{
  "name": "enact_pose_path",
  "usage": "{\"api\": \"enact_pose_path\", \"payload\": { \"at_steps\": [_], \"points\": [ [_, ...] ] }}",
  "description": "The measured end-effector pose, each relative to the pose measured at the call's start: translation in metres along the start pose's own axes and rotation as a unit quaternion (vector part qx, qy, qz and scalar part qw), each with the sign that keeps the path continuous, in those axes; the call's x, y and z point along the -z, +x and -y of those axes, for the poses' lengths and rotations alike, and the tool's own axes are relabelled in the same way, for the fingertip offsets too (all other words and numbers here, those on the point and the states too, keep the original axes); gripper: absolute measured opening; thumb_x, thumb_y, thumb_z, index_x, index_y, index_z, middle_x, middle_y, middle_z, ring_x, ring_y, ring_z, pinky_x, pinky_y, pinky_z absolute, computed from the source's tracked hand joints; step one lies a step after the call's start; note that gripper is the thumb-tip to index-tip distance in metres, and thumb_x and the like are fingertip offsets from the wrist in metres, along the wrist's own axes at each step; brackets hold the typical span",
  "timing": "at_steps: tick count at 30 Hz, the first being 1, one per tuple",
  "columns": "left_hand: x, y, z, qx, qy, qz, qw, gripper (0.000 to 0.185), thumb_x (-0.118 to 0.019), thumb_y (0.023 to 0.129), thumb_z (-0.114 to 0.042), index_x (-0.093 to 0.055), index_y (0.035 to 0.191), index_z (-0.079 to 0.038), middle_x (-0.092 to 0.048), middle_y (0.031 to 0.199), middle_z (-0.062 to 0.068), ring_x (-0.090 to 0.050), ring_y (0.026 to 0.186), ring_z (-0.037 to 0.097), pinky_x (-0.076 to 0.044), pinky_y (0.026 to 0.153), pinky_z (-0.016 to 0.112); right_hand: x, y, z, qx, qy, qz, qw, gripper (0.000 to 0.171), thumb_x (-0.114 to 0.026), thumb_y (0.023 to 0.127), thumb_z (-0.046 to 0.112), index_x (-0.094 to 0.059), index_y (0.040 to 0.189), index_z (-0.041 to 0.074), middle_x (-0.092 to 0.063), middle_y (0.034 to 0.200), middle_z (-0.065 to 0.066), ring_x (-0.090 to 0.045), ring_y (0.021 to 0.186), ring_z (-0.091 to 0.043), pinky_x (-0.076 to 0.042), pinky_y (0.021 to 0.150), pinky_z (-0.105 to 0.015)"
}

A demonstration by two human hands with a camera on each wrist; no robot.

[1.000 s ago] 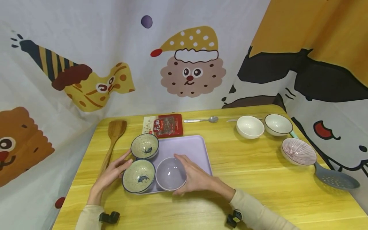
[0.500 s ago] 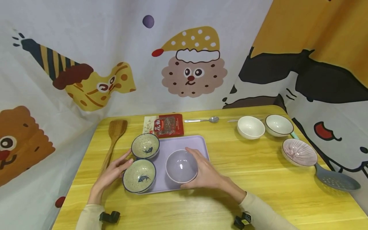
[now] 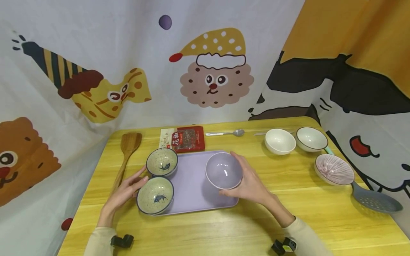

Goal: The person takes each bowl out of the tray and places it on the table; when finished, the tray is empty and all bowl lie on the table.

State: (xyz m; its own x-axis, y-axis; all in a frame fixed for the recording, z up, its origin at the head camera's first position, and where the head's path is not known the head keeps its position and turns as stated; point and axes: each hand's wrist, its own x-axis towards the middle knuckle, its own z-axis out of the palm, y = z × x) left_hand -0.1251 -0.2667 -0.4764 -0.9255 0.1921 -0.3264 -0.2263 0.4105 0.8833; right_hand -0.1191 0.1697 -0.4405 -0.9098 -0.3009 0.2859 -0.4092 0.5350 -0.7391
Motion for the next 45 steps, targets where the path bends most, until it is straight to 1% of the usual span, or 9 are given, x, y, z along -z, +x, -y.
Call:
{"api": "enact_pose_path", "payload": {
  "at_steps": [4,7,12,18,21,27,33,40,45],
  "points": [
    [0.000,0.000,0.001,-0.002,0.002,0.000,1.0000,0.069,-0.052,0.106,-0.039,-0.018,0.164,-0.021,-0.049,0.145,0.029,-0.060,0.114,0.024,-0.055,0.084,0.031,0.015,-0.003,-0.003,-0.008,-0.021,-0.027,0.999,0.126,-0.100,0.055,0.042,-0.033,0.156,0.009,-0.049,0.147,-0.013,-0.055,0.127,-0.033,-0.050,0.100,-0.059],
    [0.000,0.002,0.003,-0.002,0.004,-0.003,1.0000,0.070,-0.052,0.106,-0.041,-0.019,0.164,-0.021,-0.049,0.145,0.028,-0.059,0.116,0.025,-0.054,0.085,0.031,0.025,-0.008,-0.007,-0.016,-0.018,-0.046,0.999,0.125,-0.101,0.054,0.036,-0.033,0.156,0.010,-0.050,0.147,-0.013,-0.055,0.126,-0.033,-0.050,0.100,-0.058],
    [0.000,0.003,0.005,0.003,0.005,-0.010,0.9999,0.070,-0.052,0.105,-0.043,-0.021,0.164,-0.022,-0.049,0.146,0.028,-0.059,0.120,0.030,-0.055,0.088,0.033,0.041,-0.017,-0.015,-0.040,-0.018,-0.076,0.996,0.126,-0.102,0.054,0.030,-0.032,0.157,0.007,-0.047,0.150,-0.017,-0.054,0.126,-0.036,-0.048,0.100,-0.058],
    [0.001,0.001,0.005,-0.004,0.004,-0.007,1.0000,0.070,-0.052,0.106,-0.043,-0.019,0.164,-0.020,-0.039,0.155,0.031,-0.054,0.129,0.038,-0.056,0.090,0.036,0.056,-0.030,-0.024,-0.075,-0.032,-0.108,0.991,0.126,-0.102,0.056,0.025,-0.030,0.158,0.009,-0.047,0.145,-0.021,-0.052,0.125,-0.038,-0.046,0.098,-0.059],
    [0.002,0.001,0.004,-0.009,-0.004,-0.002,1.0000,0.070,-0.052,0.106,-0.041,-0.019,0.164,-0.020,-0.035,0.158,0.031,-0.052,0.131,0.039,-0.057,0.091,0.037,0.064,-0.037,-0.028,-0.103,-0.039,-0.123,0.986,0.126,-0.101,0.058,0.025,-0.028,0.159,0.009,-0.046,0.147,-0.024,-0.051,0.126,-0.041,-0.045,0.098,-0.061],
    [0.001,0.001,0.002,-0.015,-0.015,0.007,0.9997,0.070,-0.053,0.106,-0.038,-0.018,0.164,-0.018,-0.037,0.155,0.034,-0.056,0.127,0.037,-0.057,0.088,0.034,0.079,-0.055,-0.036,-0.154,-0.053,-0.150,0.975,0.126,-0.099,0.062,0.024,-0.024,0.161,0.008,-0.039,0.153,-0.027,-0.045,0.130,-0.045,-0.041,0.100,-0.067],
    [0.001,0.001,0.004,-0.011,-0.020,0.009,0.9997,0.071,-0.053,0.106,-0.038,-0.018,0.164,-0.018,-0.035,0.157,0.033,-0.054,0.130,0.039,-0.057,0.091,0.038,0.091,-0.073,-0.048,-0.186,-0.095,-0.178,0.962,0.126,-0.100,0.059,0.027,-0.026,0.160,0.009,-0.044,0.149,-0.027,-0.047,0.127,-0.047,-0.041,0.097,-0.068],
    [0.001,0.002,0.006,-0.013,-0.015,0.013,0.9997,0.070,-0.051,0.106,-0.039,-0.017,0.164,-0.019,-0.034,0.158,0.032,-0.049,0.135,0.042,-0.056,0.096,0.043,0.099,-0.088,-0.065,-0.219,-0.105,-0.188,0.952,0.127,-0.099,0.061,0.026,-0.023,0.160,0.002,-0.040,0.147,-0.034,-0.045,0.124,-0.052,-0.041,0.096,-0.072],
    [0.000,0.002,0.006,-0.012,-0.011,0.009,0.9998,0.070,-0.052,0.106,-0.040,-0.018,0.164,-0.020,-0.036,0.158,0.030,-0.050,0.134,0.040,-0.057,0.093,0.039,0.103,-0.093,-0.077,-0.237,-0.117,-0.190,0.945,0.126,-0.097,0.064,0.031,-0.021,0.160,0.001,-0.036,0.151,-0.037,-0.045,0.125,-0.055,-0.041,0.095,-0.074]
  ]
}}
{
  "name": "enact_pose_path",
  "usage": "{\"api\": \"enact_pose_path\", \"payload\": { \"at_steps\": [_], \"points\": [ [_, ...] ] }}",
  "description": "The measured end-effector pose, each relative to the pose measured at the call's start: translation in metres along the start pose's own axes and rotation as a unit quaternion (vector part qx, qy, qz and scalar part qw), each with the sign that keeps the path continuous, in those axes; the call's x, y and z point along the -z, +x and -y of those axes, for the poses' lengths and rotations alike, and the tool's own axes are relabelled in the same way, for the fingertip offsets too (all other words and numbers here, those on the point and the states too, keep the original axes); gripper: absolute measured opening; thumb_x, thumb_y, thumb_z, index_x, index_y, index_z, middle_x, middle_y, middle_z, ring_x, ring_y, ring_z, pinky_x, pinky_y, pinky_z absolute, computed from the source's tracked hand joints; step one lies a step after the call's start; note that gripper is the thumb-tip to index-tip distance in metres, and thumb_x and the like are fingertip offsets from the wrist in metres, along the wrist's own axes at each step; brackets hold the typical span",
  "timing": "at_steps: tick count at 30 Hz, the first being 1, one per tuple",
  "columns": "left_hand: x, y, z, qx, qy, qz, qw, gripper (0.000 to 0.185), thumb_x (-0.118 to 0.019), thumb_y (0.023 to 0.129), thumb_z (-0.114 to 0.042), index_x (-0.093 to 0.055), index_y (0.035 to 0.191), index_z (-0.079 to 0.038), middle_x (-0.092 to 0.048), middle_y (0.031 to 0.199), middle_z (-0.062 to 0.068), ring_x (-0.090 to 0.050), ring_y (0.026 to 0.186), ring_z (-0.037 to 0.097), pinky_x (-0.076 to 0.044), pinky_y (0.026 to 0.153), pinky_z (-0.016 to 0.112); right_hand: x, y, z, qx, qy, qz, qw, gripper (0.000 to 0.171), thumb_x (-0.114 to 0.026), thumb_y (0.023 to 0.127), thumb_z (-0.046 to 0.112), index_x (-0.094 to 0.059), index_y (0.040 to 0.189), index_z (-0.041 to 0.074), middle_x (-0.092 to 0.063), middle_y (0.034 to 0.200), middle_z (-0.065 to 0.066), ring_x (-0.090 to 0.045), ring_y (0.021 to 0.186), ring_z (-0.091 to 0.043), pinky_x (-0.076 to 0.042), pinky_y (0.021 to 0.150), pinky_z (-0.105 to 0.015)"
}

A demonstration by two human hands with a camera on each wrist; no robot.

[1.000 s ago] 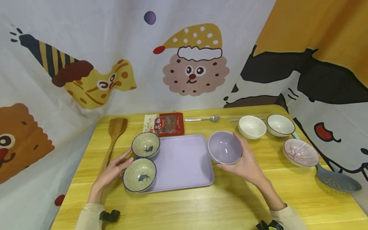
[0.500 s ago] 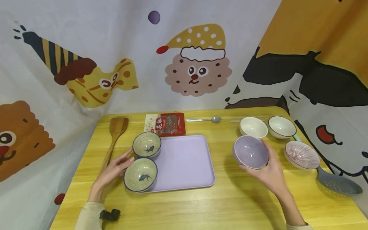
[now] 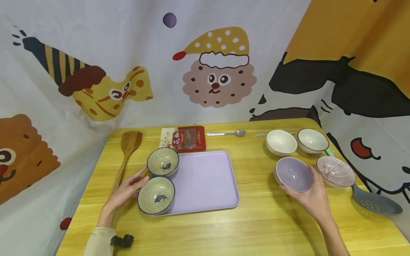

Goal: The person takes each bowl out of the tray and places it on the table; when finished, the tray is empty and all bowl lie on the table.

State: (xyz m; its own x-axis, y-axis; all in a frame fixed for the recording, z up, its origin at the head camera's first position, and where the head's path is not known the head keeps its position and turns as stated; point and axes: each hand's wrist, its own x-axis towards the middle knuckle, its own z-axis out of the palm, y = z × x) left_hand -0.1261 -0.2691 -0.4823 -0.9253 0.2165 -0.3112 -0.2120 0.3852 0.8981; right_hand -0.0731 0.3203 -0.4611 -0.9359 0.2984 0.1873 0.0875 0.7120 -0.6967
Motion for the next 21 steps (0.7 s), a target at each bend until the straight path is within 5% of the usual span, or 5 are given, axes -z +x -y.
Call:
{"api": "enact_pose_path", "payload": {
  "at_steps": [9,21],
  "points": [
    [-0.002,-0.002,-0.003,0.006,0.003,-0.006,1.0000,0.070,-0.053,0.105,-0.039,-0.019,0.164,-0.020,-0.040,0.154,0.031,-0.053,0.130,0.038,-0.055,0.092,0.037,-0.004,0.008,-0.015,-0.053,-0.010,-0.003,0.999,0.129,-0.096,0.066,0.038,-0.016,0.161,0.002,-0.031,0.154,-0.038,-0.040,0.130,-0.058,-0.038,0.099,-0.075],
    [-0.001,-0.001,-0.003,0.006,0.003,-0.012,0.9999,0.069,-0.053,0.106,-0.039,-0.020,0.164,-0.021,-0.046,0.149,0.029,-0.057,0.121,0.029,-0.054,0.085,0.033,-0.010,0.014,-0.022,-0.048,-0.016,-0.039,0.998,0.124,-0.095,0.068,0.034,-0.019,0.159,-0.002,-0.035,0.149,-0.038,-0.040,0.130,-0.056,-0.037,0.100,-0.074]
  ]
}}
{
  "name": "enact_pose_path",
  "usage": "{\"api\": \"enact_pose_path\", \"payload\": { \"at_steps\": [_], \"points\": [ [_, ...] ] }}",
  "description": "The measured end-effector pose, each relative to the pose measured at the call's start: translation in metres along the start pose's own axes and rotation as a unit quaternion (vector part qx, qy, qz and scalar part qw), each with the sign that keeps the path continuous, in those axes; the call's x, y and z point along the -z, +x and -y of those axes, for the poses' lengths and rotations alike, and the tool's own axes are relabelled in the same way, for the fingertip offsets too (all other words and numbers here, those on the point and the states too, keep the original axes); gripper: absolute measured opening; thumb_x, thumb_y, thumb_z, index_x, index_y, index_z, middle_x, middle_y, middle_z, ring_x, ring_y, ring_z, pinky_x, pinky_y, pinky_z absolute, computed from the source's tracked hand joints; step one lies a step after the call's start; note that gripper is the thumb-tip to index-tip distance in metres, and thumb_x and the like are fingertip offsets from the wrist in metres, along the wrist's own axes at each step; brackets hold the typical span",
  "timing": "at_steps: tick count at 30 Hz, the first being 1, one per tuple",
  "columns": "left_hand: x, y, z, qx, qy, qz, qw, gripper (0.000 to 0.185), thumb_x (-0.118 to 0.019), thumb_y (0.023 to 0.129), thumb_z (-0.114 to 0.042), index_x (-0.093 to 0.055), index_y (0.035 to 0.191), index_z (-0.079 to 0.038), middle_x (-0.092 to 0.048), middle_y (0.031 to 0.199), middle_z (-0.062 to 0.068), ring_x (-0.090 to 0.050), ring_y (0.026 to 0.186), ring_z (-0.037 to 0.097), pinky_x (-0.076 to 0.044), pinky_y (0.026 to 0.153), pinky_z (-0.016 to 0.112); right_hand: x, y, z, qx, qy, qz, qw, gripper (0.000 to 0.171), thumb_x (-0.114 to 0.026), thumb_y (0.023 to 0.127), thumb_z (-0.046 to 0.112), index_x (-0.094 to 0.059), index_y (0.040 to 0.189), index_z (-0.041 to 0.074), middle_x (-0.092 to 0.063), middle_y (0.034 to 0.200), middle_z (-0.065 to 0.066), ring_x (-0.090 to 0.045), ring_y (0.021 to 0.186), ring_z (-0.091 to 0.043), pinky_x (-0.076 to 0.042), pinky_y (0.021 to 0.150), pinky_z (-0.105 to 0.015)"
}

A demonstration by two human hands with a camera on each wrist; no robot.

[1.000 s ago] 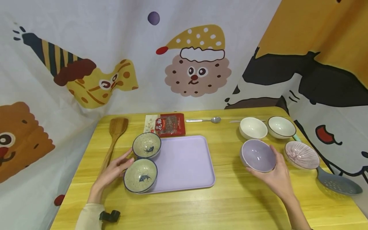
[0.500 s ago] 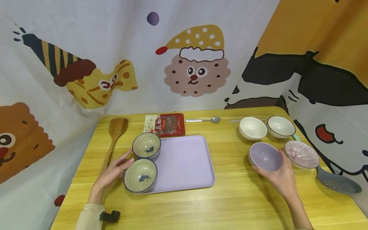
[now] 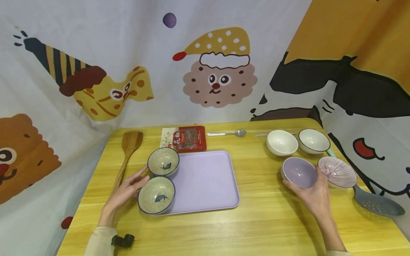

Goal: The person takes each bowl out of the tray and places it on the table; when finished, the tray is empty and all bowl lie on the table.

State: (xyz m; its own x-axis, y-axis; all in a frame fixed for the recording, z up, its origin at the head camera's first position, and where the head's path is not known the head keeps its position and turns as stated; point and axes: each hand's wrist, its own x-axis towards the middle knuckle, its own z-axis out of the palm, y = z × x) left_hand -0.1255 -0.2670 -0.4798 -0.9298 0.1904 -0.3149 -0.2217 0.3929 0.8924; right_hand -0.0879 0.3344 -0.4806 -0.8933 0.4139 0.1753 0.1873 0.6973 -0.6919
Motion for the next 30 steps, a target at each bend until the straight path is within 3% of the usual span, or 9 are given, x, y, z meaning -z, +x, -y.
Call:
{"api": "enact_pose_path", "payload": {
  "at_steps": [10,18,22,27,30],
  "points": [
    [0.001,0.001,0.003,0.004,-0.001,-0.007,1.0000,0.069,-0.053,0.105,-0.041,-0.022,0.163,-0.021,-0.047,0.149,0.028,-0.056,0.123,0.031,-0.054,0.086,0.031,0.000,-0.005,0.018,0.011,-0.015,-0.015,1.000,0.129,-0.097,0.067,0.029,-0.013,0.160,-0.001,-0.027,0.147,-0.043,-0.036,0.131,-0.060,-0.037,0.099,-0.078],
    [0.000,0.000,0.002,0.002,0.003,-0.003,1.0000,0.069,-0.053,0.105,-0.040,-0.021,0.164,-0.021,-0.046,0.149,0.029,-0.056,0.123,0.031,-0.054,0.086,0.032,0.009,-0.013,0.053,0.058,-0.031,-0.041,0.997,0.119,-0.095,0.069,0.030,-0.022,0.158,0.000,-0.030,0.152,-0.036,-0.038,0.130,-0.057,-0.038,0.096,-0.077],
    [0.001,0.002,0.004,0.004,0.008,-0.004,1.0000,0.069,-0.053,0.105,-0.042,-0.022,0.163,-0.021,-0.045,0.150,0.028,-0.055,0.123,0.031,-0.053,0.086,0.032,0.011,-0.007,0.073,0.096,0.012,-0.008,0.995,0.109,-0.092,0.074,0.028,-0.027,0.157,-0.001,-0.037,0.149,-0.035,-0.042,0.131,-0.055,-0.037,0.101,-0.072],
    [0.001,0.000,0.003,-0.005,0.013,0.007,0.9999,0.070,-0.051,0.106,-0.042,-0.018,0.164,-0.019,-0.037,0.157,0.031,-0.051,0.131,0.038,-0.054,0.088,0.033,0.008,0.003,0.101,0.123,0.078,0.080,0.986,0.100,-0.086,0.083,0.025,-0.025,0.156,-0.007,-0.035,0.155,-0.034,-0.038,0.139,-0.054,-0.036,0.110,-0.064],
    [0.002,0.001,0.003,-0.008,0.018,0.010,0.9998,0.070,-0.051,0.106,-0.042,-0.019,0.164,-0.020,-0.033,0.160,0.029,-0.053,0.124,0.033,-0.054,0.083,0.031,0.001,0.005,0.118,0.140,0.091,0.118,0.979,0.098,-0.085,0.084,0.025,-0.025,0.156,-0.006,-0.034,0.158,-0.031,-0.037,0.141,-0.052,-0.036,0.113,-0.062]
  ]
}}
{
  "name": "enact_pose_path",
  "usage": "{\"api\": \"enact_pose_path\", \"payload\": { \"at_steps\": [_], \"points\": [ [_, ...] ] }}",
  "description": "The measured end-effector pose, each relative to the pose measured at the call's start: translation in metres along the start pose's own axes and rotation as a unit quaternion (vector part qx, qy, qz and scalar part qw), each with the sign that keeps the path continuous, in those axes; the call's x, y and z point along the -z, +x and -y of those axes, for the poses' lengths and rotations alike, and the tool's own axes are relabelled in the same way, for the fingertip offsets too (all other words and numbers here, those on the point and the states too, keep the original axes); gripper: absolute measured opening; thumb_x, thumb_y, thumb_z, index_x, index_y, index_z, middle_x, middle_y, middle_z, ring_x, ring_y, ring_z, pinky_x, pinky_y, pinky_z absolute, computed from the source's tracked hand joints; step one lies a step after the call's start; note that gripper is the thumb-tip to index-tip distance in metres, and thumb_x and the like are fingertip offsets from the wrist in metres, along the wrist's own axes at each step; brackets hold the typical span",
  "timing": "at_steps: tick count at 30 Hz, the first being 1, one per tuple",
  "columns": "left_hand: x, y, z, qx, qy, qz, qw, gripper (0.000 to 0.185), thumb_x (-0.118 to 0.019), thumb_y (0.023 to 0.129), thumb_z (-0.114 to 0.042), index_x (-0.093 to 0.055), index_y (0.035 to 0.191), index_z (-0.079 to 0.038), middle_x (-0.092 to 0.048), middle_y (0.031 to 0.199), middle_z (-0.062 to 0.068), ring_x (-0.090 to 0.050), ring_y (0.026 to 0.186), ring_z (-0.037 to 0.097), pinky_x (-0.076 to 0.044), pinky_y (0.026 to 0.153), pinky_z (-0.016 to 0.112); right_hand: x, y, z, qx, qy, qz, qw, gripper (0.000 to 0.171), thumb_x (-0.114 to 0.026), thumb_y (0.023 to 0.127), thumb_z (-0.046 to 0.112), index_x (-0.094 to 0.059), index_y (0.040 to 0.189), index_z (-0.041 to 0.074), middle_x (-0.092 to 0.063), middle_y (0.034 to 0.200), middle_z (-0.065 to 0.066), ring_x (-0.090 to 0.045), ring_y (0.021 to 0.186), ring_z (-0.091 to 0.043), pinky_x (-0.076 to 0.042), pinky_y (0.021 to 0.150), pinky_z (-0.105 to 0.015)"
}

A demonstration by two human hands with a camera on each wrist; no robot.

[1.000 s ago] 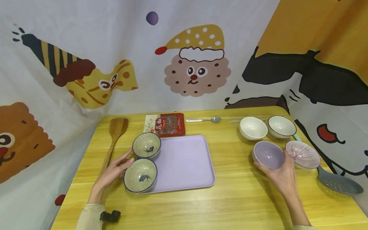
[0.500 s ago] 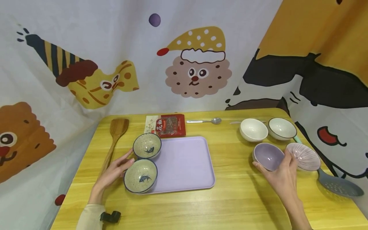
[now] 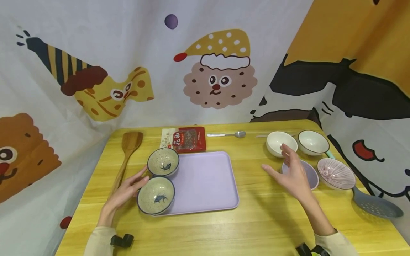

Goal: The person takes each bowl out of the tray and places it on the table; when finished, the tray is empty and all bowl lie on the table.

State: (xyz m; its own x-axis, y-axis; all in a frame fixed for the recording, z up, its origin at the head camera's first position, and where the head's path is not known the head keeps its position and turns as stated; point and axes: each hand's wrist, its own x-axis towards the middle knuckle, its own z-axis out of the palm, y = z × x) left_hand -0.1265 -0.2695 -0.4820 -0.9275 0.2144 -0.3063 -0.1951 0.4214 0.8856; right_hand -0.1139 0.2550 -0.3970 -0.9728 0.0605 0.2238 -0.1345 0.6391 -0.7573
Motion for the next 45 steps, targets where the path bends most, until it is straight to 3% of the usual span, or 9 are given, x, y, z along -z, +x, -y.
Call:
{"api": "enact_pose_path", "payload": {
  "at_steps": [5,12,17,29,38,45],
  "points": [
    [0.002,0.002,0.000,-0.007,0.018,-0.001,0.9998,0.068,-0.052,0.106,-0.041,-0.022,0.163,-0.022,-0.034,0.161,0.027,-0.053,0.109,0.023,-0.052,0.075,0.028,-0.022,0.015,0.020,0.033,0.014,0.044,0.998,0.097,-0.086,0.083,0.026,-0.028,0.155,-0.004,-0.036,0.157,-0.029,-0.039,0.141,-0.050,-0.037,0.114,-0.060],
    [0.002,0.001,-0.002,-0.017,0.028,0.012,0.9994,0.067,-0.050,0.107,-0.039,-0.020,0.163,-0.019,-0.025,0.164,0.027,-0.048,0.134,0.044,-0.057,0.090,0.041,-0.060,0.037,0.040,0.069,0.043,0.114,0.990,0.099,-0.088,0.080,0.025,-0.029,0.155,-0.003,-0.036,0.158,-0.027,-0.037,0.144,-0.048,-0.037,0.116,-0.057],
    [0.003,0.001,-0.003,-0.018,0.024,0.025,0.9992,0.067,-0.049,0.107,-0.038,-0.019,0.163,-0.018,-0.020,0.165,0.026,-0.041,0.140,0.050,-0.056,0.096,0.049,-0.088,0.050,0.058,0.076,0.056,0.165,0.982,0.106,-0.091,0.077,0.030,-0.027,0.157,0.001,-0.034,0.161,-0.023,-0.038,0.145,-0.044,-0.037,0.117,-0.054],
    [0.006,0.002,-0.004,-0.031,0.009,0.049,0.9983,0.067,-0.048,0.108,-0.034,-0.016,0.164,-0.015,-0.013,0.166,0.027,-0.038,0.140,0.052,-0.056,0.096,0.049,-0.153,0.068,0.093,0.127,0.054,0.275,0.951,0.118,-0.092,0.074,0.033,-0.018,0.163,0.012,-0.029,0.166,-0.013,-0.036,0.148,-0.038,-0.036,0.118,-0.053],
    [0.004,0.005,-0.002,-0.034,0.003,0.059,0.9977,0.066,-0.047,0.109,-0.032,-0.015,0.164,-0.013,-0.008,0.168,0.026,-0.034,0.142,0.054,-0.055,0.098,0.052,-0.197,0.077,0.103,0.157,0.032,0.341,0.926,0.123,-0.093,0.074,0.034,-0.012,0.164,0.014,-0.024,0.168,-0.011,-0.031,0.151,-0.034,-0.032,0.120,-0.052],
    [0.005,0.005,-0.005,-0.032,0.003,0.060,0.9977,0.066,-0.047,0.109,-0.032,-0.015,0.163,-0.012,-0.008,0.168,0.025,-0.036,0.141,0.053,-0.056,0.097,0.051,-0.231,0.079,0.107,0.204,-0.003,0.370,0.906,0.126,-0.095,0.069,0.031,-0.013,0.162,0.006,-0.022,0.168,-0.016,-0.022,0.155,-0.030,-0.024,0.125,-0.047]
  ]
}}
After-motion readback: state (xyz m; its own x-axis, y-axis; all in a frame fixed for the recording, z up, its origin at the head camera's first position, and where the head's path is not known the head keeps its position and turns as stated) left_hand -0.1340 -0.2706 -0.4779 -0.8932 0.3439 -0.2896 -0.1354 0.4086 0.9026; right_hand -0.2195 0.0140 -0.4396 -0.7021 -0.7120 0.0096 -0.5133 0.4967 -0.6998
